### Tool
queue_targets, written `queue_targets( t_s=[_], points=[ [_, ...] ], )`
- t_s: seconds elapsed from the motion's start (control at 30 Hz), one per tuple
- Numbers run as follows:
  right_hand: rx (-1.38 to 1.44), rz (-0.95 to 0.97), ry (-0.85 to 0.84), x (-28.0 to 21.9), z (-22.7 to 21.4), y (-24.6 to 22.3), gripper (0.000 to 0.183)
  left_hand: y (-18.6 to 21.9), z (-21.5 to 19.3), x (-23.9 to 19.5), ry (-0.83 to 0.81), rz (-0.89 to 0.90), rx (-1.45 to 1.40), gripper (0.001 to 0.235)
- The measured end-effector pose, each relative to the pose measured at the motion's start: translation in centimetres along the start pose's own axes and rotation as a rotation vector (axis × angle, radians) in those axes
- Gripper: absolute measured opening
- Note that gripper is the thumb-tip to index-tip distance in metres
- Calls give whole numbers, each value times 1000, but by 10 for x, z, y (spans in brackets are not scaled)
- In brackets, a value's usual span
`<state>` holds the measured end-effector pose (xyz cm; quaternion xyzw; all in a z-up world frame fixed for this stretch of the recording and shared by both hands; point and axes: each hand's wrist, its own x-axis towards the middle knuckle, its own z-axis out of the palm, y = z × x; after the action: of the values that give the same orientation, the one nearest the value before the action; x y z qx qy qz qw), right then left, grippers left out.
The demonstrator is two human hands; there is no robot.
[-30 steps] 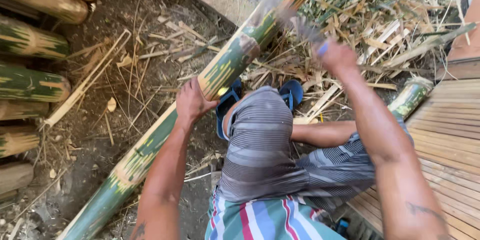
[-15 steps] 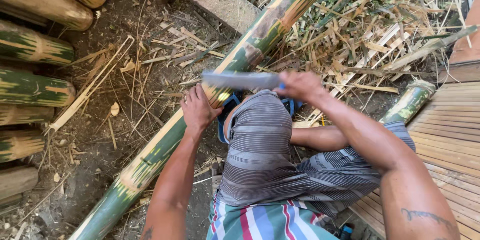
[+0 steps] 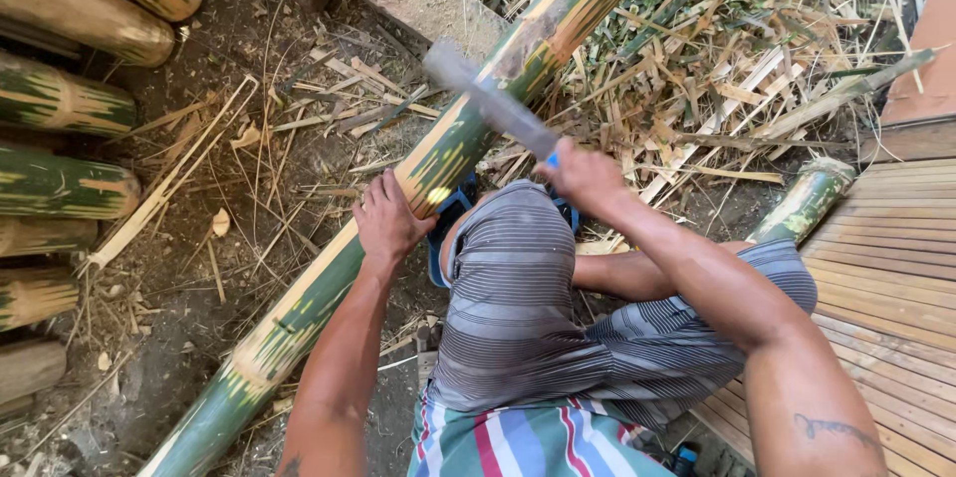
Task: The person sits on the ground and uses a machete to peel the outer green layer off a long bamboo pole. They repeatedly strike the bamboo to remove strips of the outer skin, rotating the pole as needed. After finishing, they place the peeled pole upright among other bamboo poles.
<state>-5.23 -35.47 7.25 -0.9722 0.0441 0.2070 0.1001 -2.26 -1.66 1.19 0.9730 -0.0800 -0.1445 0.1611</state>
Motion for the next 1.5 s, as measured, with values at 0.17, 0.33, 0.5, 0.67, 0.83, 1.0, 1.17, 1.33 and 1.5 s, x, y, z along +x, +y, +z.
queue_targets(
  t_s=[0.17,0.33,0.5,0.67,0.83,1.0,1.17,1.33,1.5],
  points=[
    [-55,212,51,66,-1,104,36,-9,6,-7,53,45,-23,119],
    [1035,754,1100,71,-147,283,44,-2,4,-6,144,50,14,124],
    [548,587,752,12,-120,243,41,-4,8,-12,132,56,17,118],
    [25,231,53,24,-45,30,61,1,11,-11,116,25,55,120],
    [-163,2,-117,29,-60,6,62,0,10,-13,130,36,51,120],
    [-5,226,12,32,-82,13,64,1,11,-15,132,19,57,119],
    [-218,-62,-271,9,-44,-25,70,1,12,-12,157,34,43,120],
    [31,398,172,51,-118,72,61,-1,15,-21,212,62,38,117],
    [-92,160,123,40,-88,41,59,4,15,-15,184,24,45,116]
  ],
)
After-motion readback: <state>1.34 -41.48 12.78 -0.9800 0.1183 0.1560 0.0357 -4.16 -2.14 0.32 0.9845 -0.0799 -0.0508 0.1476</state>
